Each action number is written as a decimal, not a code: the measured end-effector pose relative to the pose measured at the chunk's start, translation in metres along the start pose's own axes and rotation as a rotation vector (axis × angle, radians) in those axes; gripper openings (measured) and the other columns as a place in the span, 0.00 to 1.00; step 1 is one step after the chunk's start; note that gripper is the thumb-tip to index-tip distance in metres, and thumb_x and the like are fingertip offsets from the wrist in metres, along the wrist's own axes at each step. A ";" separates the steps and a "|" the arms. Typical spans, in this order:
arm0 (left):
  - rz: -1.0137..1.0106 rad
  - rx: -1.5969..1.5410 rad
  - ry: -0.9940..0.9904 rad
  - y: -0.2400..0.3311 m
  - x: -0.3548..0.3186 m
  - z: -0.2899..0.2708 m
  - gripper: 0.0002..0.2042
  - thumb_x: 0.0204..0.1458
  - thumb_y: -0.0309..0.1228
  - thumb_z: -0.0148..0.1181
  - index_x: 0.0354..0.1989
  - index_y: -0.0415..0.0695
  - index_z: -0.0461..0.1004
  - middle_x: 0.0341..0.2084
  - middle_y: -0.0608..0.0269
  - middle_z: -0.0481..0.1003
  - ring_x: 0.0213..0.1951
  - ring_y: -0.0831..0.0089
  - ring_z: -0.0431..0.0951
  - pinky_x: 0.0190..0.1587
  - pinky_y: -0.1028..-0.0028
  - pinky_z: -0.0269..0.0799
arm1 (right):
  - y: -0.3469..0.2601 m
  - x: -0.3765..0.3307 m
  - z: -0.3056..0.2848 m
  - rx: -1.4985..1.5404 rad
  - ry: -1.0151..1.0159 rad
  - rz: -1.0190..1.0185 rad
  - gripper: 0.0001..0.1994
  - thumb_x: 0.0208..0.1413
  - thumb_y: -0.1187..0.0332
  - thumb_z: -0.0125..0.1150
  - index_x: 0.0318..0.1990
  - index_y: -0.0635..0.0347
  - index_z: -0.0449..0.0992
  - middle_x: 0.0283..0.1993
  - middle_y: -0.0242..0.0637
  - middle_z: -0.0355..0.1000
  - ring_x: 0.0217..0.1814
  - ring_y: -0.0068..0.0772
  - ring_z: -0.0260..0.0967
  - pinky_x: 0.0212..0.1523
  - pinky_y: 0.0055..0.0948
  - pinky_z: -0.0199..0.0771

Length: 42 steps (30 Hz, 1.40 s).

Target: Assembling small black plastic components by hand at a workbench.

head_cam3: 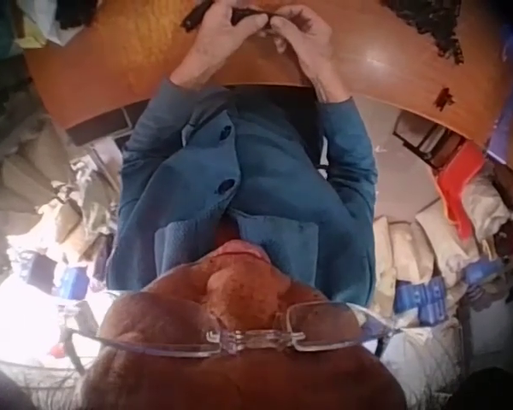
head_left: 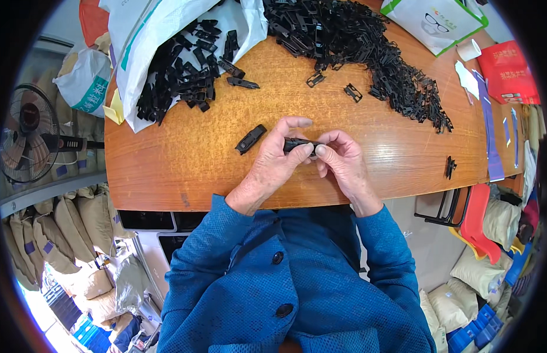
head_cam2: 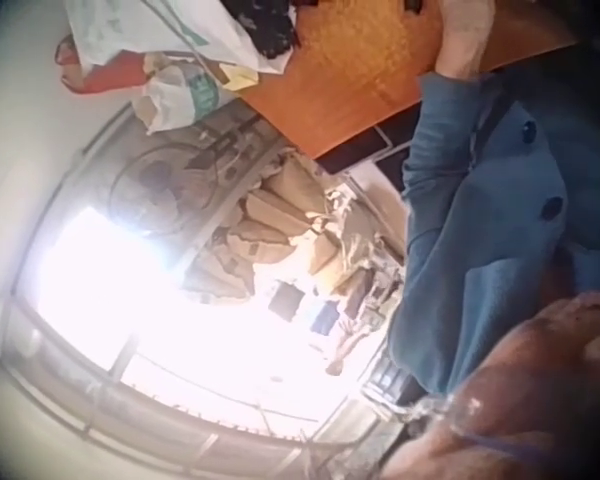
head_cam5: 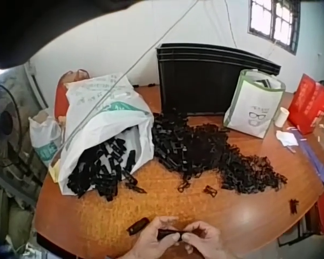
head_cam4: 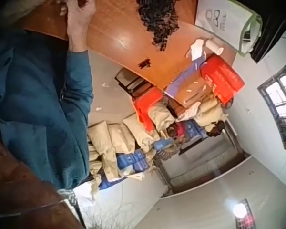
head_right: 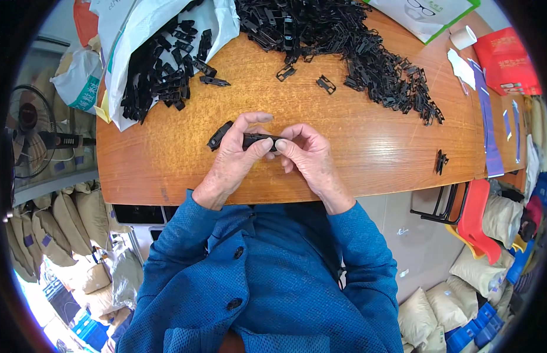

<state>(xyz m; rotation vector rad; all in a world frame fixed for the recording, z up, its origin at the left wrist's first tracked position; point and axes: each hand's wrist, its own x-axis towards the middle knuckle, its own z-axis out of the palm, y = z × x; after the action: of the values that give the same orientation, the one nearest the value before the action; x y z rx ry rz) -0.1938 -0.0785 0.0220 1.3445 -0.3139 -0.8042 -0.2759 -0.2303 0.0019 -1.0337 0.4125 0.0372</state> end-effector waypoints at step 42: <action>0.565 1.066 0.162 0.025 0.102 -0.031 0.23 0.43 0.15 0.59 0.49 0.48 0.69 0.45 0.48 0.64 0.40 0.54 0.75 0.42 0.65 0.74 | -0.028 0.056 -0.044 -1.283 0.353 -0.808 0.05 0.49 0.78 0.60 0.34 0.60 0.72 0.35 0.38 0.68 0.33 0.42 0.70 0.29 0.33 0.71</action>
<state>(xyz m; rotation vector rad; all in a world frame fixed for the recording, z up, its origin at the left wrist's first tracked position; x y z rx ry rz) -0.0947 -0.1240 0.0139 2.1334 -1.0312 0.0141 -0.2315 -0.2907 -0.0136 -2.4326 0.2279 -0.6963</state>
